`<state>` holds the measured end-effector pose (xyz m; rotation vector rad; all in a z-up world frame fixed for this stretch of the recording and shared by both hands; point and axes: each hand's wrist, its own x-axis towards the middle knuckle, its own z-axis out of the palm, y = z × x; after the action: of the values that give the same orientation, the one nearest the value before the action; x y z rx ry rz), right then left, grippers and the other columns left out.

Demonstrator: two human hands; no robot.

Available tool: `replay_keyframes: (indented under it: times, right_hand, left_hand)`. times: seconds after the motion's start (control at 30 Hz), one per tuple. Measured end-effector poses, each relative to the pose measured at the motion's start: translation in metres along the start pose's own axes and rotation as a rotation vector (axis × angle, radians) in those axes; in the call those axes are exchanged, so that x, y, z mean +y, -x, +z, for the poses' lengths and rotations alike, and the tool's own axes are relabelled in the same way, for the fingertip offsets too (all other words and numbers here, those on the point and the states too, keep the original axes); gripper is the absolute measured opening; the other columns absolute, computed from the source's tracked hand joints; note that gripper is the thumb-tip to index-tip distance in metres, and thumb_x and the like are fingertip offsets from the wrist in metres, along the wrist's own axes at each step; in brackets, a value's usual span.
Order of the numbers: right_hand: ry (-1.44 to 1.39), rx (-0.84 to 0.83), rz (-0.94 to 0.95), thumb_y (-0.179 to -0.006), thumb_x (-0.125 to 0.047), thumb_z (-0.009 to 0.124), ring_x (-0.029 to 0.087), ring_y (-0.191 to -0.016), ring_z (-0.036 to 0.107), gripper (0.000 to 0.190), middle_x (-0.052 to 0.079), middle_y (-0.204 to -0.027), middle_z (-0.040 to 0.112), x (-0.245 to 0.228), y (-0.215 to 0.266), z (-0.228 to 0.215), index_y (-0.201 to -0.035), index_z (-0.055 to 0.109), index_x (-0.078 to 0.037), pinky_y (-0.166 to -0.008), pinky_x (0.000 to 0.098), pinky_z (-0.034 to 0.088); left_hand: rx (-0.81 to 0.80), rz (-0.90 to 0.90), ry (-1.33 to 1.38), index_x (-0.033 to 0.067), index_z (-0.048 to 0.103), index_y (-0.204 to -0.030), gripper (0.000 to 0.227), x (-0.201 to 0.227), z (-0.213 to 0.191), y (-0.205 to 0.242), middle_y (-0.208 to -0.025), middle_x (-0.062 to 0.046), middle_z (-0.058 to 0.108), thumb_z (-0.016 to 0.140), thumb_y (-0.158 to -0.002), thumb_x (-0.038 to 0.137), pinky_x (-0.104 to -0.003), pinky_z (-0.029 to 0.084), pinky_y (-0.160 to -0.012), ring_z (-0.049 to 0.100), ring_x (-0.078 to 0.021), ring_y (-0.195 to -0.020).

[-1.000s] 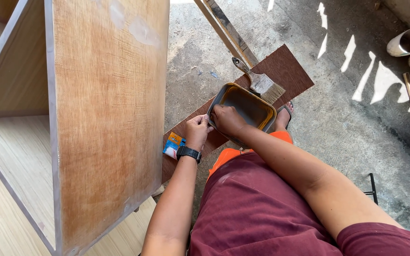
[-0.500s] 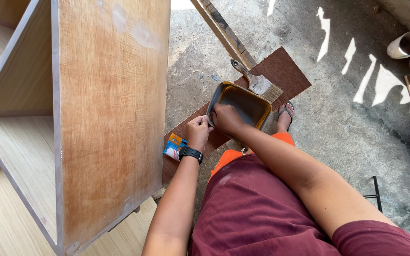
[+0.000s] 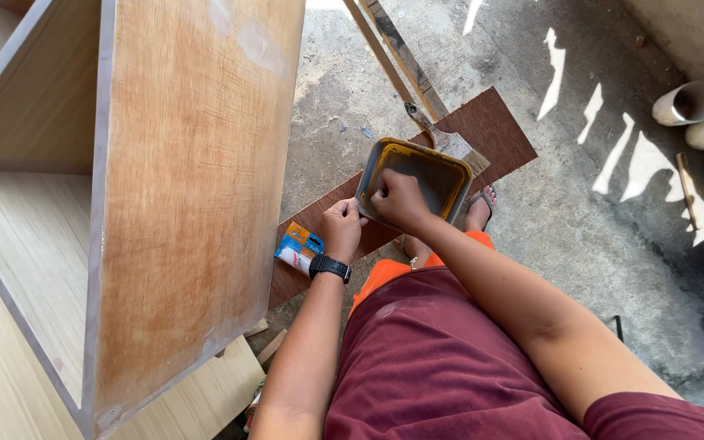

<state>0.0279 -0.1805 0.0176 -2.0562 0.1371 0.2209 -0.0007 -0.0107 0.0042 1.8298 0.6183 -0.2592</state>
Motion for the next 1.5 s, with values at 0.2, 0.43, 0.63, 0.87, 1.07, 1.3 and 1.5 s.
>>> replay_keyframes:
  times: [0.2,0.43,0.63,0.87,1.07,1.3,1.5]
  right_hand:
    - [-0.143,0.108,-0.061,-0.079,-0.016,0.085,0.026,-0.070,0.071,0.019,0.005,-0.068,0.066,-0.048,-0.003,-0.026,-0.088,0.069,-0.018,-0.066,0.0396,0.054]
    - [-0.372,-0.071,-0.220,-0.090,0.014,0.071,0.056,-0.150,0.045,0.065,0.029,-0.172,0.038,-0.132,-0.043,-0.052,-0.150,0.065,-0.009,-0.123,0.0593,0.051]
    - [-0.030,0.082,-0.036,-0.094,-0.025,0.072,0.033,-0.097,0.077,0.015,0.008,-0.088,0.080,-0.029,-0.044,-0.009,-0.098,0.085,-0.020,-0.086,0.0500,0.063]
    - [0.225,-0.428,0.180,-0.090,-0.023,0.061,0.045,-0.104,0.079,0.032,0.018,-0.096,0.084,-0.019,-0.019,-0.005,-0.103,0.088,-0.012,-0.090,0.0571,0.062]
    - [0.181,-0.500,0.201,-0.089,-0.025,0.074,0.048,-0.103,0.078,0.029,0.023,-0.097,0.082,-0.039,-0.012,-0.016,-0.108,0.088,-0.008,-0.088,0.0575,0.062]
    - [0.166,-0.472,0.258,-0.088,-0.025,0.083,0.042,-0.093,0.080,0.019,0.017,-0.087,0.082,-0.008,-0.024,0.010,-0.100,0.089,-0.011,-0.081,0.0527,0.064]
    - [0.125,-0.476,0.249,-0.087,-0.018,0.077,0.046,-0.093,0.079,0.020,0.020,-0.083,0.081,-0.021,-0.017,0.001,-0.098,0.090,-0.008,-0.080,0.0556,0.063]
  left_hand:
    - [0.017,0.003,0.023,0.0043,0.084,-0.114,0.023,-0.005,-0.005,0.010,-0.087,-0.019,0.082,0.066,-0.107,0.015,-0.035,0.072,-0.068,0.081,-0.0273,-0.075]
    - [0.043,-0.110,0.279,-0.0097,0.077,-0.120,0.026,-0.002,-0.001,0.030,-0.097,-0.033,0.078,0.063,-0.111,0.011,-0.038,0.072,-0.072,0.082,-0.0351,-0.083]
    - [-0.062,-0.199,0.318,-0.0066,0.068,-0.128,0.027,0.021,-0.013,0.042,-0.098,-0.025,0.078,0.068,-0.105,0.009,-0.039,0.074,-0.073,0.083,-0.0291,-0.078]
    - [-0.146,-0.129,0.266,-0.0089,0.063,-0.144,0.039,0.002,-0.012,0.038,-0.107,-0.022,0.075,0.062,-0.108,0.005,-0.041,0.071,-0.086,0.080,-0.0239,-0.091]
    - [-0.134,-0.087,0.274,-0.0079,0.068,-0.138,0.033,-0.021,-0.005,0.029,-0.105,-0.025,0.077,0.062,-0.107,0.003,-0.043,0.072,-0.081,0.081,-0.0289,-0.089]
    - [-0.112,-0.065,0.322,-0.0087,0.070,-0.132,0.029,-0.038,-0.004,0.027,-0.106,-0.026,0.078,0.063,-0.106,0.000,-0.045,0.072,-0.081,0.079,-0.0258,-0.090]
    - [-0.113,-0.053,0.309,-0.0093,0.070,-0.132,0.029,-0.044,-0.002,0.029,-0.107,-0.028,0.078,0.064,-0.105,-0.001,-0.046,0.071,-0.082,0.079,-0.0262,-0.092]
